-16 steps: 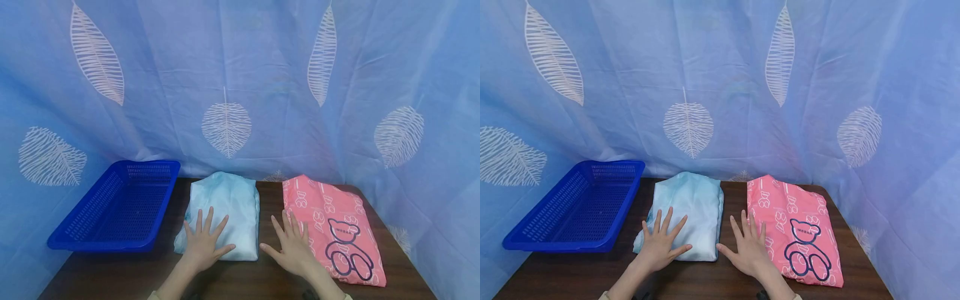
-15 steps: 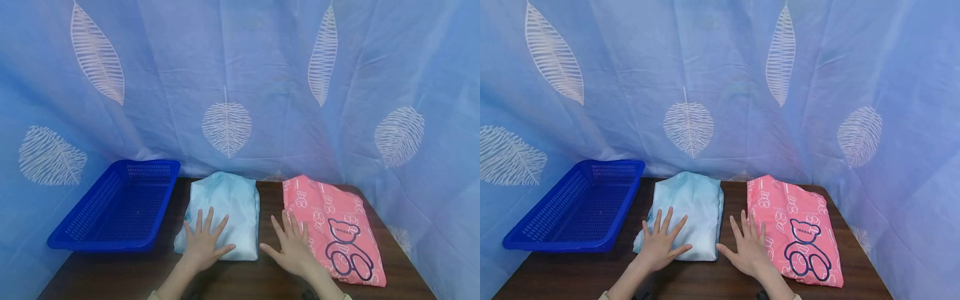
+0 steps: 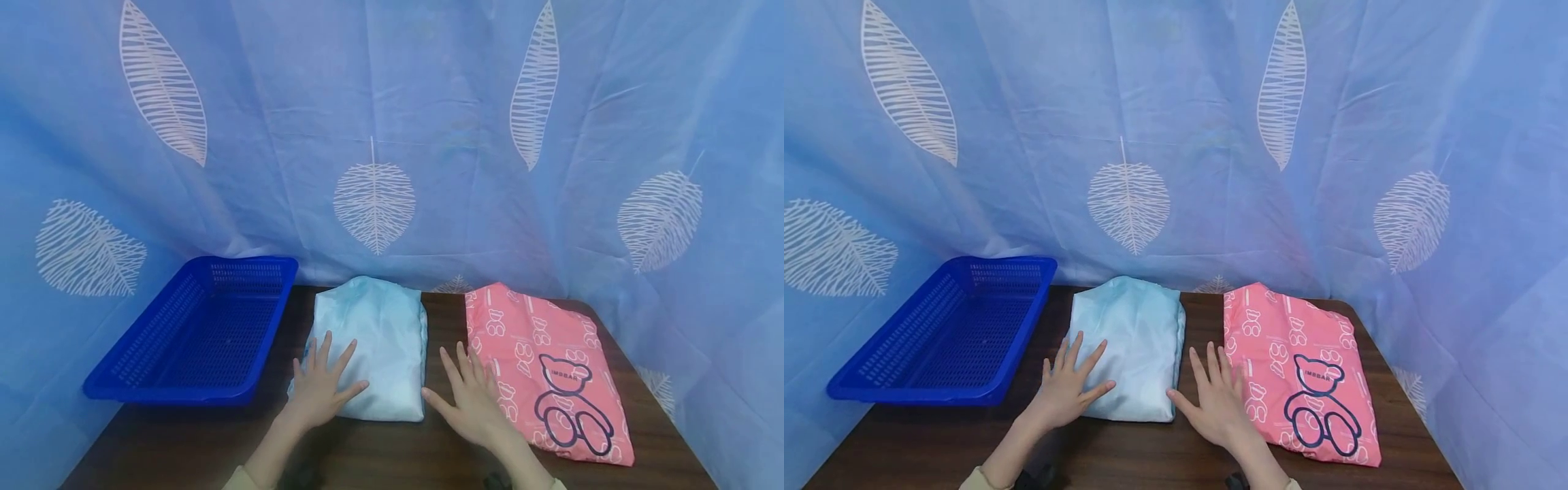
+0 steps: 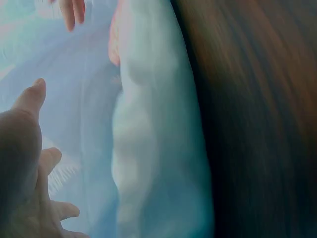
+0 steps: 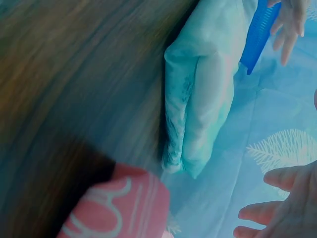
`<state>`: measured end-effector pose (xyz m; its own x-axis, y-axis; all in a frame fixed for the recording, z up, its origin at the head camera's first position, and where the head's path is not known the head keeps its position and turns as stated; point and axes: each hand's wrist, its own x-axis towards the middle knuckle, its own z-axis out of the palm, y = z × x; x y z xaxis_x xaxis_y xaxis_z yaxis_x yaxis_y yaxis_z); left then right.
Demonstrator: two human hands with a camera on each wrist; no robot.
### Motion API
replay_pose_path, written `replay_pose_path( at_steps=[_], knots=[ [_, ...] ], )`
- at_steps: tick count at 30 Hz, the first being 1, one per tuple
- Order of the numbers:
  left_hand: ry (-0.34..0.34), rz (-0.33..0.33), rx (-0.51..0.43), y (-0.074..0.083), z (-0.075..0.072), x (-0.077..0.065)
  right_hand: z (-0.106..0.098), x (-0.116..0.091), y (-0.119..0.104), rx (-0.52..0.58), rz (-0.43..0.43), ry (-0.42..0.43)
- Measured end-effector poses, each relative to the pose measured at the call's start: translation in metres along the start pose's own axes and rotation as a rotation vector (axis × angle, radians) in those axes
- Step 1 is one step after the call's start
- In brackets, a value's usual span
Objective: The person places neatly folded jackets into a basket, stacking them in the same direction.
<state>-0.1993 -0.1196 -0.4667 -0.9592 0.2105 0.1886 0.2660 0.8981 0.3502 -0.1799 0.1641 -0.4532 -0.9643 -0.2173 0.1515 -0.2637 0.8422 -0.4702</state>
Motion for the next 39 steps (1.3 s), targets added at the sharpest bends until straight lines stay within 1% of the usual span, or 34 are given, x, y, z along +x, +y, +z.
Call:
replay_pose_path(
  at_steps=[5,10,13,16,18,20,22,25,28,33,36,39],
  knots=[
    [-0.036,-0.124,-0.112,-0.023,0.001,0.014,0.012,0.018,-0.003,0.070,0.034,-0.039],
    [-0.054,-0.227,-0.235,-0.047,0.011,0.032,0.032,0.040,-0.003,0.186,0.089,-0.048],
    [-0.047,-0.274,-0.309,-0.059,0.018,0.045,0.042,0.053,-0.001,0.232,0.110,-0.044],
    [-0.039,-0.325,-0.385,-0.068,0.021,0.058,0.048,0.066,0.000,0.260,0.122,-0.045],
    [-0.036,-0.356,-0.438,-0.072,0.020,0.066,0.050,0.075,0.000,0.279,0.130,-0.050],
    [-0.067,-0.377,-0.492,-0.074,0.017,0.073,0.051,0.083,0.000,0.291,0.146,-0.065],
    [-0.127,-0.379,-0.535,-0.074,0.013,0.078,0.052,0.090,0.000,0.310,0.167,-0.081],
    [-0.227,-0.342,-0.570,-0.075,0.007,0.083,0.054,0.099,0.000,0.368,0.193,-0.089],
    [-0.292,-0.308,-0.623,-0.078,0.006,0.085,0.056,0.105,-0.002,0.448,0.229,-0.103],
    [-0.335,-0.271,-0.739,-0.084,0.012,0.081,0.063,0.108,-0.001,0.552,0.302,-0.122],
    [-0.344,-0.232,-0.781,-0.084,0.017,0.076,0.066,0.108,0.003,0.625,0.302,-0.125],
    [-0.350,-0.178,-0.803,-0.084,0.022,0.070,0.067,0.107,0.007,0.686,0.289,-0.141]
  ],
)
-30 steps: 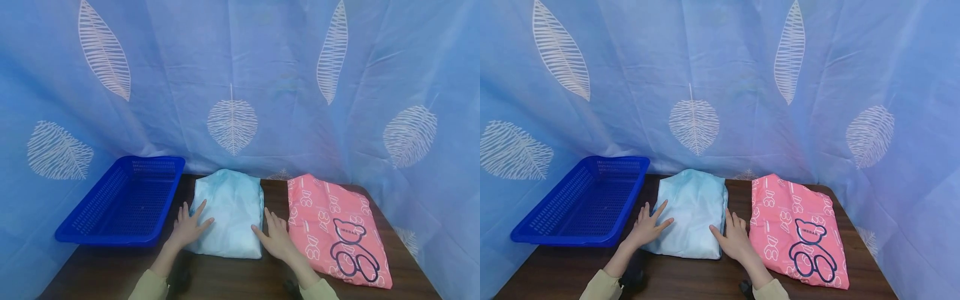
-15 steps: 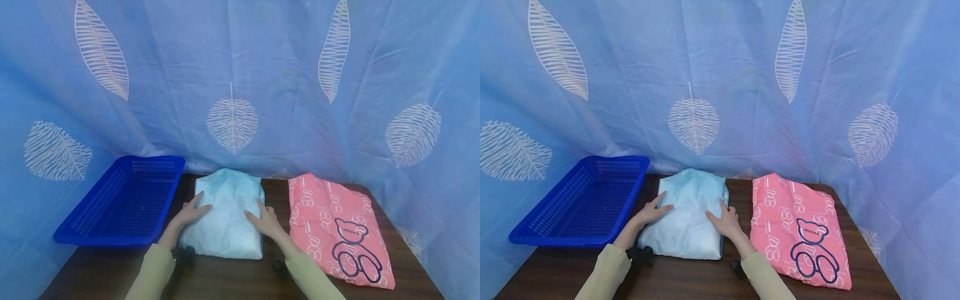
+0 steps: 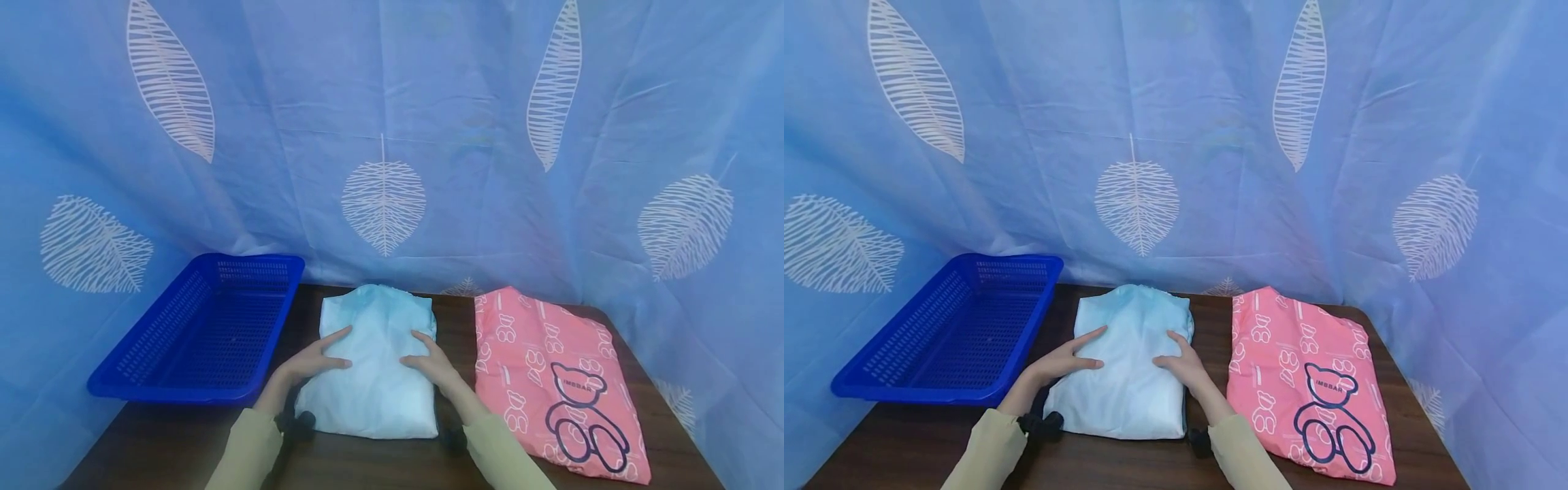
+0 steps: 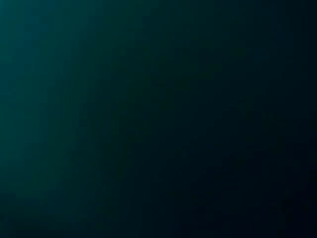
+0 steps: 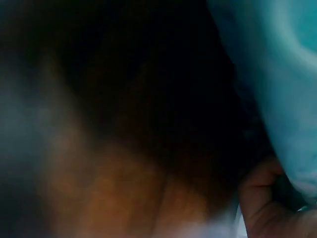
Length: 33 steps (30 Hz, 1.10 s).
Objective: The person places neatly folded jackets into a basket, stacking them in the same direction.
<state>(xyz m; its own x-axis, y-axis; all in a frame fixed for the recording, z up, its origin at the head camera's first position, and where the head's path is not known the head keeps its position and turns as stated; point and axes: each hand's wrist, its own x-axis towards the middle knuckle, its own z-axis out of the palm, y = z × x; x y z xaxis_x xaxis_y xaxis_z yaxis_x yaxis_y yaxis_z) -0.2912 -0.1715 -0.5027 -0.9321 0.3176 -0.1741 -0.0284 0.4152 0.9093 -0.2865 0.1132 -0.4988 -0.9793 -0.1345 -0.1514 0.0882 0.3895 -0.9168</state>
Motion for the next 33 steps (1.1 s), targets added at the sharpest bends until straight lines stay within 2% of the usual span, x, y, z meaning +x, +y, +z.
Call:
replay_pose_path(
  at_steps=[5,9,12,16,21,28,33],
  knots=[
    [-0.030,0.088,-0.056,-0.002,0.005,-0.011,-0.001,-0.011,0.001,0.033,-0.010,-0.039],
    [-0.063,0.125,-0.110,0.004,0.004,-0.021,-0.001,-0.018,-0.002,0.046,-0.023,-0.056],
    [-0.071,0.158,-0.097,0.008,0.003,-0.024,-0.001,-0.020,-0.004,0.042,-0.042,-0.052],
    [-0.034,0.172,-0.050,0.012,0.007,-0.024,-0.002,-0.023,-0.007,0.034,-0.071,-0.029],
    [0.027,0.172,-0.019,0.026,0.012,-0.030,-0.006,-0.030,-0.016,0.033,-0.079,-0.005],
    [0.132,0.146,0.028,0.051,0.013,-0.048,-0.012,-0.041,-0.032,0.048,-0.111,0.009],
    [0.148,0.155,0.051,0.069,0.005,-0.066,-0.014,-0.048,-0.049,0.069,-0.139,0.001]
  ],
)
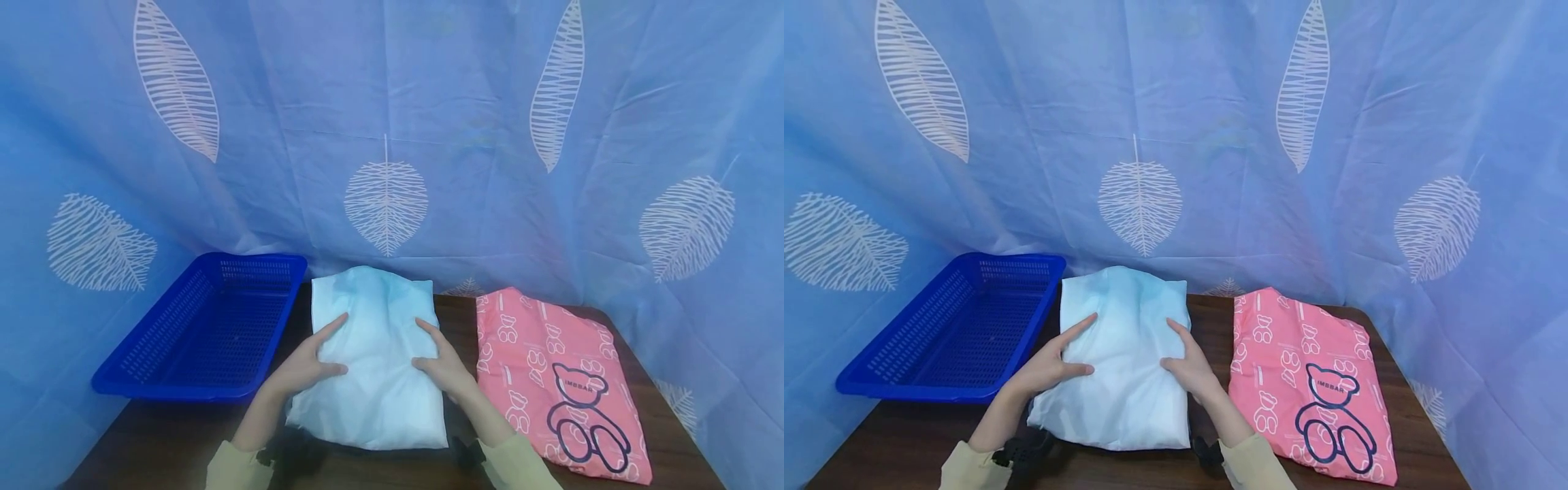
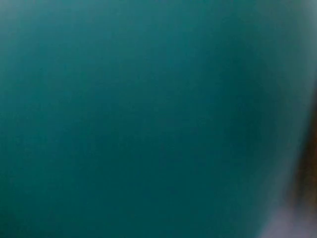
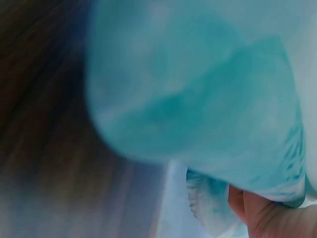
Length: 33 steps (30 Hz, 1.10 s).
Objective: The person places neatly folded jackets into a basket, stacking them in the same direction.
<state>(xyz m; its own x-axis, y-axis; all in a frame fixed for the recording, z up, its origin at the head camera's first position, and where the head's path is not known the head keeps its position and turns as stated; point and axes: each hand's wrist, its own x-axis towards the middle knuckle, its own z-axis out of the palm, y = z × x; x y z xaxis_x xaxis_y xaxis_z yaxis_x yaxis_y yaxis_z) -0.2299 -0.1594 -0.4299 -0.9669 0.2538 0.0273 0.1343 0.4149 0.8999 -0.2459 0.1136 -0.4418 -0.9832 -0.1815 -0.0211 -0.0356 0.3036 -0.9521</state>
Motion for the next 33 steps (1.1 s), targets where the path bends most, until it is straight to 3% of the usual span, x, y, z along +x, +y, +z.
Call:
replay_pose_path(
  at_steps=[4,10,13,18,25,33],
  knots=[
    [-0.038,0.037,0.013,0.014,-0.017,-0.012,0.003,-0.004,-0.017,0.040,-0.020,-0.033],
    [-0.120,0.063,0.048,0.029,-0.058,-0.032,0.017,-0.003,-0.048,0.086,-0.049,-0.088],
    [-0.160,0.094,0.061,0.031,-0.080,-0.039,0.027,0.001,-0.064,0.098,-0.065,-0.116],
    [-0.162,0.065,0.140,0.031,-0.116,-0.048,0.050,0.012,-0.088,0.081,-0.083,-0.142],
    [-0.089,0.017,0.331,0.022,-0.165,-0.044,0.095,0.043,-0.119,0.052,-0.087,-0.157],
    [-0.140,-0.025,0.423,0.015,-0.214,-0.034,0.144,0.068,-0.141,0.030,-0.072,-0.145]
  ],
)
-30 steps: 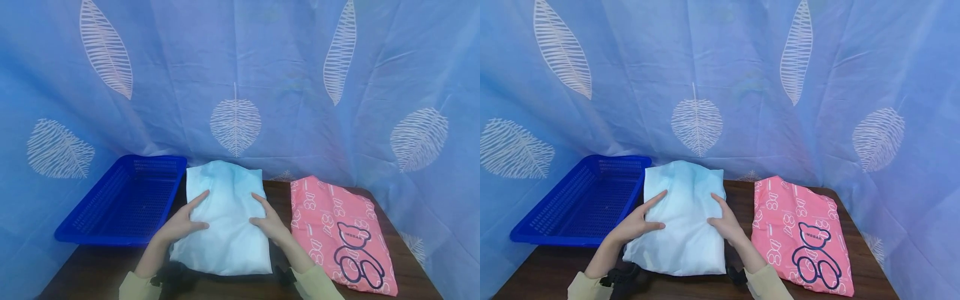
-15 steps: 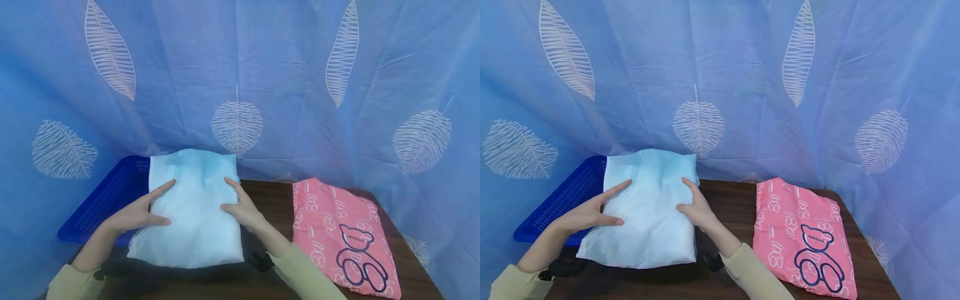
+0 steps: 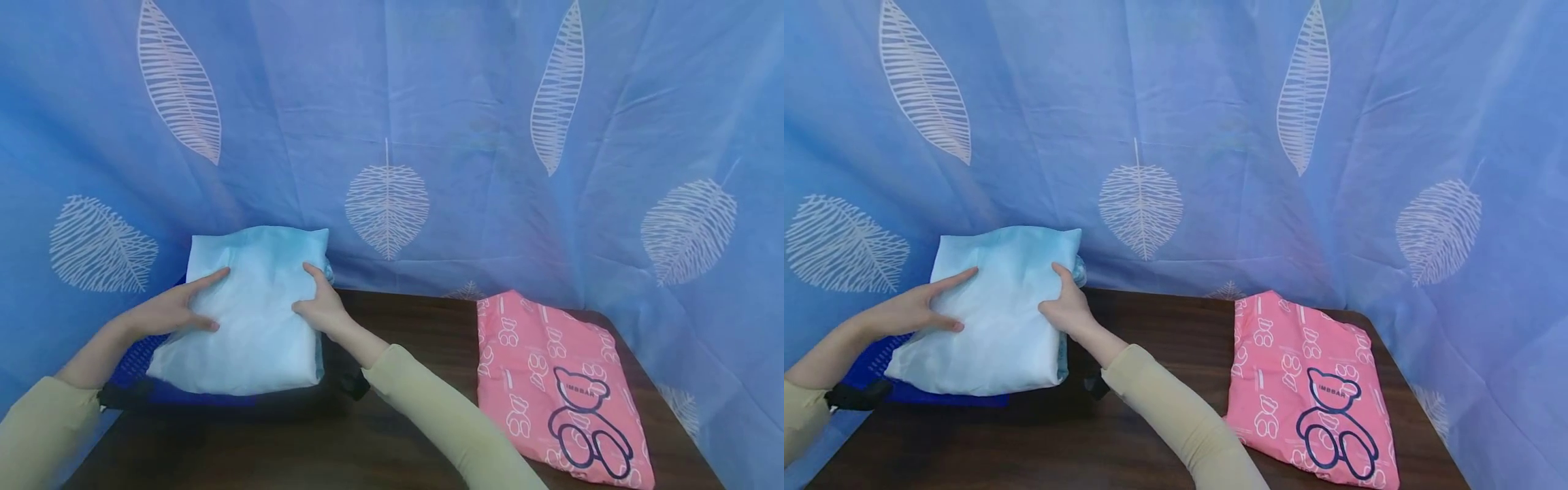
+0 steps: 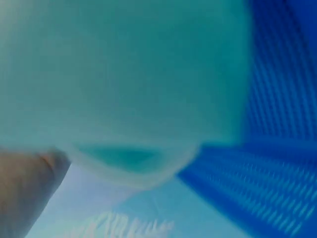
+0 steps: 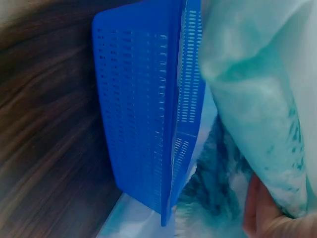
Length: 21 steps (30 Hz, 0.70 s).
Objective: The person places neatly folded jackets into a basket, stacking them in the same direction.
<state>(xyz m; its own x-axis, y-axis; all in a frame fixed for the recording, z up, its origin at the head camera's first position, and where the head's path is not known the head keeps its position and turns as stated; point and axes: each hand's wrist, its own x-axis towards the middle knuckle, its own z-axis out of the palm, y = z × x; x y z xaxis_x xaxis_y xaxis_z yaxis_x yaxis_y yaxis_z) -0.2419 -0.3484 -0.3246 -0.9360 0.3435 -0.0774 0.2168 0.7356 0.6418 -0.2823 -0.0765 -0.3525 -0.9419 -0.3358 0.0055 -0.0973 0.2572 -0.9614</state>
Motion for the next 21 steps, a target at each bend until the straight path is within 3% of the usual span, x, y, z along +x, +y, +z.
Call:
replay_pose_path(
  at_steps=[9,12,21],
  knots=[
    [-0.027,-0.114,0.076,-0.021,-0.039,-0.004,0.046,0.030,-0.008,0.032,0.029,-0.012],
    [-0.019,-0.141,0.109,-0.029,-0.043,-0.004,0.059,0.037,-0.005,0.016,0.042,-0.032],
    [-0.035,-0.152,0.074,-0.056,-0.038,0.001,0.079,0.046,0.016,-0.081,0.040,-0.062]
  ],
)
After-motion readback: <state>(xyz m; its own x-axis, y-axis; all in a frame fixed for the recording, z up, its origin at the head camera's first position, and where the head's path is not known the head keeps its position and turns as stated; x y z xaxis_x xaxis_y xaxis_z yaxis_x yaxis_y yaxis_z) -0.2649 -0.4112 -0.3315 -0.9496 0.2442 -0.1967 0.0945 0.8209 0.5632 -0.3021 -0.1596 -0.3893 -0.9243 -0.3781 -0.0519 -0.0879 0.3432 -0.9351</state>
